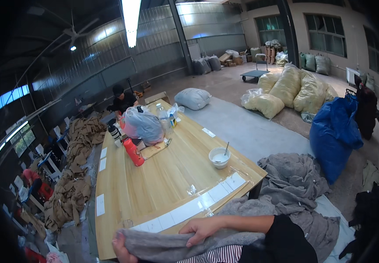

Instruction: Inspecting and marking or cleaning knitted fabric pieces on a production table.

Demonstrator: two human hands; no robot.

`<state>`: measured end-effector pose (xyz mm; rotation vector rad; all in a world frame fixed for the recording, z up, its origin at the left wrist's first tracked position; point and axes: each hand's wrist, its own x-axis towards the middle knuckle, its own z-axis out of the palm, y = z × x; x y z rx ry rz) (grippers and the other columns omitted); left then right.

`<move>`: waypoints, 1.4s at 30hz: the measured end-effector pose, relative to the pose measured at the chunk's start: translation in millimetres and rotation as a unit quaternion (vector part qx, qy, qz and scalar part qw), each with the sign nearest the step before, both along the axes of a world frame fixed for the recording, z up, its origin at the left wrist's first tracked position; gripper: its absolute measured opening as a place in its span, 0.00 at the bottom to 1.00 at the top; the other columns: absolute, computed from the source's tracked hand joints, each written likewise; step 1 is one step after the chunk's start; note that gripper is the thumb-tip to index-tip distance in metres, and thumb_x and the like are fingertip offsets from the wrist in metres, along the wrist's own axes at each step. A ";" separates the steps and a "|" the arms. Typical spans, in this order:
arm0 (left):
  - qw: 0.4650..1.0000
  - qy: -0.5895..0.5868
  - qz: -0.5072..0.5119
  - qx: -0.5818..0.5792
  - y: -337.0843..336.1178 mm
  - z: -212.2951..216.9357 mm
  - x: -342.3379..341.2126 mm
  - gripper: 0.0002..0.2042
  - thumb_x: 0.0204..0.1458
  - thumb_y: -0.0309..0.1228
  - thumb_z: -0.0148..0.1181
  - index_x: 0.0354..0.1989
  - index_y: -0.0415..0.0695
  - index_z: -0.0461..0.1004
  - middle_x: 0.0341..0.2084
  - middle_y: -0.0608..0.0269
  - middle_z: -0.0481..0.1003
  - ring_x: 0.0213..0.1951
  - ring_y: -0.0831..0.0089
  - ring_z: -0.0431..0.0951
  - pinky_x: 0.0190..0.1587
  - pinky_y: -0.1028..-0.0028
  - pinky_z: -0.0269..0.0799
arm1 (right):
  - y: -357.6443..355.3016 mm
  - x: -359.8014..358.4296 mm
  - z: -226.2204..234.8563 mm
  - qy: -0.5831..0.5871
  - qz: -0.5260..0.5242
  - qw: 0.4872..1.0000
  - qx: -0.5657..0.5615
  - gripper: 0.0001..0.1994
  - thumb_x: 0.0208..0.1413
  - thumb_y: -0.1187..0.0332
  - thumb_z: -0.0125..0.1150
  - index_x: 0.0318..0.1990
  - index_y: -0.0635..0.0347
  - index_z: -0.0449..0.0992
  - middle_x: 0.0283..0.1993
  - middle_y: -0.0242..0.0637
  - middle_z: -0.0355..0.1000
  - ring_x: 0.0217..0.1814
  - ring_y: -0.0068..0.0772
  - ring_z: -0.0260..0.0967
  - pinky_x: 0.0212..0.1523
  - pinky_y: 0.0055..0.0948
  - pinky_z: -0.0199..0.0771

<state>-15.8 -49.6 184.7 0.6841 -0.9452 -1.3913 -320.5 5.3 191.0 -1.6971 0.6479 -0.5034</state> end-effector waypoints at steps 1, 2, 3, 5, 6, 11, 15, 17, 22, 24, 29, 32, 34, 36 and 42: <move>0.997 0.048 0.045 -0.047 -7.2 7.4 11.0 0.17 0.58 0.36 0.53 0.50 0.35 0.67 0.43 0.53 0.74 0.44 0.61 0.76 0.48 0.62 0.74 | 0.4 -18.1 15.7 0.053 0.014 0.998 -0.001 0.15 0.56 0.67 0.61 0.45 0.69 0.72 0.36 0.32 0.73 0.39 0.18 0.65 0.39 0.23 0.67; 0.996 0.070 0.039 -0.028 -13.7 17.9 31.4 0.17 0.59 0.36 0.52 0.51 0.36 0.68 0.46 0.53 0.73 0.47 0.62 0.75 0.50 0.61 0.72 | -0.2 -39.0 31.4 0.005 0.025 0.996 -0.080 0.14 0.55 0.68 0.63 0.44 0.69 0.72 0.35 0.34 0.74 0.37 0.18 0.65 0.38 0.23 0.67; 0.996 0.068 0.057 0.015 -22.0 24.7 47.9 0.17 0.60 0.38 0.51 0.51 0.37 0.68 0.47 0.54 0.74 0.47 0.62 0.76 0.52 0.61 0.71 | 1.1 -66.7 48.5 0.086 0.000 0.996 -0.019 0.13 0.53 0.69 0.65 0.41 0.68 0.73 0.34 0.34 0.74 0.36 0.18 0.66 0.37 0.22 0.67; 0.995 0.061 0.079 0.021 -34.1 22.4 72.3 0.16 0.60 0.36 0.51 0.51 0.38 0.69 0.46 0.54 0.75 0.46 0.63 0.76 0.51 0.61 0.72 | 6.2 -111.5 69.8 -0.013 -0.128 0.992 0.010 0.11 0.47 0.73 0.69 0.36 0.67 0.75 0.32 0.32 0.74 0.34 0.18 0.68 0.33 0.21 0.67; 0.994 0.067 0.077 0.044 -41.4 15.0 80.0 0.16 0.59 0.34 0.53 0.51 0.37 0.69 0.46 0.53 0.75 0.46 0.63 0.76 0.51 0.62 0.72 | 5.7 -127.0 70.8 -0.108 -0.212 0.970 0.048 0.12 0.43 0.74 0.71 0.34 0.65 0.74 0.31 0.31 0.74 0.33 0.18 0.69 0.32 0.19 0.67; 0.989 -0.118 0.049 0.068 -65.3 -73.1 67.2 0.14 0.57 0.30 0.56 0.49 0.35 0.70 0.40 0.61 0.75 0.42 0.73 0.75 0.46 0.74 0.70 | -48.2 -131.2 -10.4 -0.074 -0.417 0.904 0.051 0.07 0.49 0.75 0.64 0.35 0.60 0.72 0.32 0.24 0.70 0.32 0.12 0.65 0.34 0.13 0.63; 0.960 -0.213 0.029 0.176 -62.1 -131.4 47.4 0.12 0.58 0.30 0.53 0.46 0.37 0.71 0.37 0.66 0.74 0.38 0.80 0.71 0.43 0.80 0.65 | -73.6 -109.5 -97.8 0.079 -0.494 0.865 -0.028 0.04 0.52 0.74 0.62 0.34 0.60 0.73 0.25 0.18 0.63 0.29 0.10 0.57 0.29 0.13 0.57; 0.969 -0.208 0.056 0.120 -62.7 -143.3 46.8 0.12 0.59 0.30 0.51 0.45 0.36 0.71 0.36 0.66 0.74 0.38 0.80 0.70 0.43 0.79 0.65 | -75.9 -109.5 -121.8 0.163 -0.525 0.835 -0.029 0.02 0.54 0.75 0.60 0.35 0.61 0.74 0.27 0.19 0.65 0.30 0.11 0.58 0.31 0.12 0.58; 0.954 -0.281 0.088 0.058 -83.9 -151.5 49.3 0.12 0.59 0.29 0.49 0.47 0.37 0.69 0.38 0.64 0.75 0.41 0.78 0.72 0.46 0.78 0.66 | -78.4 -107.4 -139.0 0.174 -0.542 0.817 -0.091 0.03 0.53 0.73 0.61 0.35 0.62 0.75 0.26 0.20 0.66 0.28 0.11 0.59 0.30 0.14 0.60; 0.958 -0.259 0.072 0.101 -95.2 -152.9 47.0 0.12 0.59 0.29 0.49 0.47 0.36 0.69 0.38 0.64 0.75 0.40 0.78 0.72 0.45 0.78 0.66 | -79.4 -101.5 -138.2 0.177 -0.560 0.804 -0.093 0.04 0.53 0.72 0.62 0.35 0.62 0.75 0.26 0.22 0.67 0.28 0.12 0.61 0.30 0.15 0.62; 0.931 -0.318 0.006 0.179 -112.9 -138.8 47.3 0.13 0.57 0.29 0.52 0.48 0.36 0.68 0.36 0.62 0.75 0.37 0.78 0.72 0.42 0.77 0.67 | -73.1 -89.3 -133.4 0.263 -0.573 0.763 -0.142 0.06 0.53 0.70 0.62 0.37 0.61 0.77 0.28 0.30 0.74 0.32 0.16 0.68 0.37 0.19 0.69; 0.793 -0.589 0.013 0.155 -106.7 -121.2 40.9 0.16 0.53 0.29 0.57 0.48 0.37 0.67 0.32 0.60 0.75 0.35 0.74 0.73 0.41 0.74 0.67 | -72.2 -90.1 -129.2 0.255 -0.574 0.768 -0.125 0.07 0.53 0.70 0.63 0.37 0.61 0.77 0.29 0.30 0.74 0.32 0.16 0.69 0.37 0.19 0.69; 0.758 -0.619 0.133 0.156 -92.8 -110.4 27.8 0.16 0.47 0.28 0.61 0.45 0.38 0.69 0.32 0.57 0.73 0.36 0.70 0.73 0.40 0.72 0.67 | -73.9 -90.9 -126.3 0.227 -0.575 0.777 -0.118 0.07 0.53 0.70 0.63 0.38 0.61 0.78 0.29 0.30 0.75 0.32 0.17 0.69 0.37 0.19 0.69; 0.749 -0.628 0.205 0.053 -74.0 -100.9 8.4 0.15 0.46 0.26 0.61 0.44 0.38 0.70 0.33 0.56 0.72 0.38 0.67 0.73 0.42 0.70 0.67 | -75.5 -89.8 -124.2 0.184 -0.574 0.787 -0.133 0.07 0.52 0.71 0.64 0.38 0.61 0.78 0.31 0.32 0.76 0.33 0.20 0.71 0.37 0.20 0.70; 0.785 -0.565 0.050 -0.250 -34.9 -100.5 -82.9 0.15 0.46 0.26 0.60 0.44 0.38 0.71 0.46 0.52 0.70 0.50 0.53 0.69 0.52 0.59 0.64 | -73.3 -93.7 -123.7 0.188 -0.577 0.782 -0.144 0.06 0.50 0.70 0.64 0.34 0.61 0.76 0.30 0.33 0.73 0.31 0.26 0.70 0.34 0.24 0.70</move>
